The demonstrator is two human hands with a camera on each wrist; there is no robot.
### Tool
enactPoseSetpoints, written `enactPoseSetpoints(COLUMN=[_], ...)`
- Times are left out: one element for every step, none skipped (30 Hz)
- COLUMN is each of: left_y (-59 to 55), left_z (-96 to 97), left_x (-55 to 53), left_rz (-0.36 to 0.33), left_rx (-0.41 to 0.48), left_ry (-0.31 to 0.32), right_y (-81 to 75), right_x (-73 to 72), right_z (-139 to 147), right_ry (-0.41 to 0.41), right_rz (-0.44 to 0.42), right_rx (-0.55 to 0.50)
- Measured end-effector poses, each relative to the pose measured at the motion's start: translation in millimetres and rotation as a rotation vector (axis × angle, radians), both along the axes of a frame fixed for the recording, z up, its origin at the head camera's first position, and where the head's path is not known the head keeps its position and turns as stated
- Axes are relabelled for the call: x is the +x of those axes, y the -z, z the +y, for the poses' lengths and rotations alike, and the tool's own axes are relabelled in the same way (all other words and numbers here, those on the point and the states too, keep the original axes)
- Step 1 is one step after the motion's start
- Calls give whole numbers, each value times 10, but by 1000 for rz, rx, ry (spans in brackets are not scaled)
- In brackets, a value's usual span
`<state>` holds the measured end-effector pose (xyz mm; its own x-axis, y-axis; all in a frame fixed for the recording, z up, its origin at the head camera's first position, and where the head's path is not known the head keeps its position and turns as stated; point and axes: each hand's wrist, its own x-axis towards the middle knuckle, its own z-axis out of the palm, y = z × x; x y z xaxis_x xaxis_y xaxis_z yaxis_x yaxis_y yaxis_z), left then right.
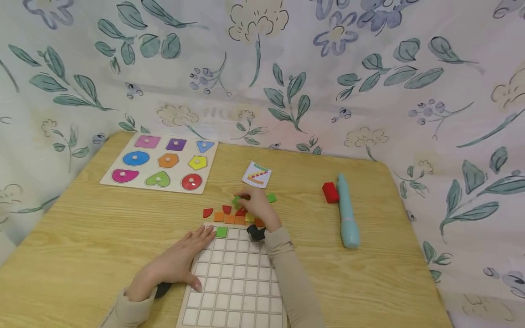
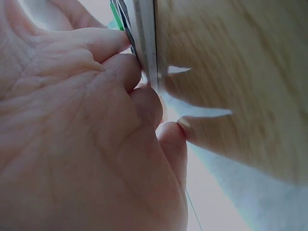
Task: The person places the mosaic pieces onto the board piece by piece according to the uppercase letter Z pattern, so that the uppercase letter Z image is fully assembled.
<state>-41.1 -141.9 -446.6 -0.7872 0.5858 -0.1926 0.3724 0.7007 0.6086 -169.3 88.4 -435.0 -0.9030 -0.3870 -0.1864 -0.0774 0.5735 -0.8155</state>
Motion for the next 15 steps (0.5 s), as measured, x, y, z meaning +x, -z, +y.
enactPoseSetpoints(left_y=[-2,-4,-6,-7,-7,-8,-7,-5,-1,0,3,5,8,11,13], left_z=[1,1,1,3,5,9,13,20,28,24,21,20,19,18,17], left_x=[1,1,0,-3,-6,-9,-12,-16,-20,-19,-17,-16,-16,-15,-15], left_rz=[1,0,0,-1,-3,-4,-7,-7,-7,-8,-8,-7,-6,-3,0], left_rx=[1,2,1,-1,-2,-2,-3,-2,-2,-1,-1,-2,-3,-3,-4], left_ry=[1,1,1,0,-1,-3,-5,-6,-6,-9,-10,-10,-10,-8,-8], right_y=[-15,-20,-27,-32,-32,-34,-33,-30,-29,-28,-29,-29,-27,-30,-33], right_x=[56,111,162,207,245,277,303,321,337,348,359,369,377,387,400], right_z=[50,94,128,152,167,172,171,162,152,125,100,77,56,39,24], right_ry=[-13,-29,-50,-73,-97,-115,-131,-147,-152,-155,-156,-156,-154,-154,-155], right_rz=[-50,-110,-157,-189,-205,-215,-208,-187,-161,-140,-124,-111,-103,-101,-101], right_rx=[-18,-39,-56,-63,-62,-61,-53,-44,-24,-6,13,31,47,56,63])
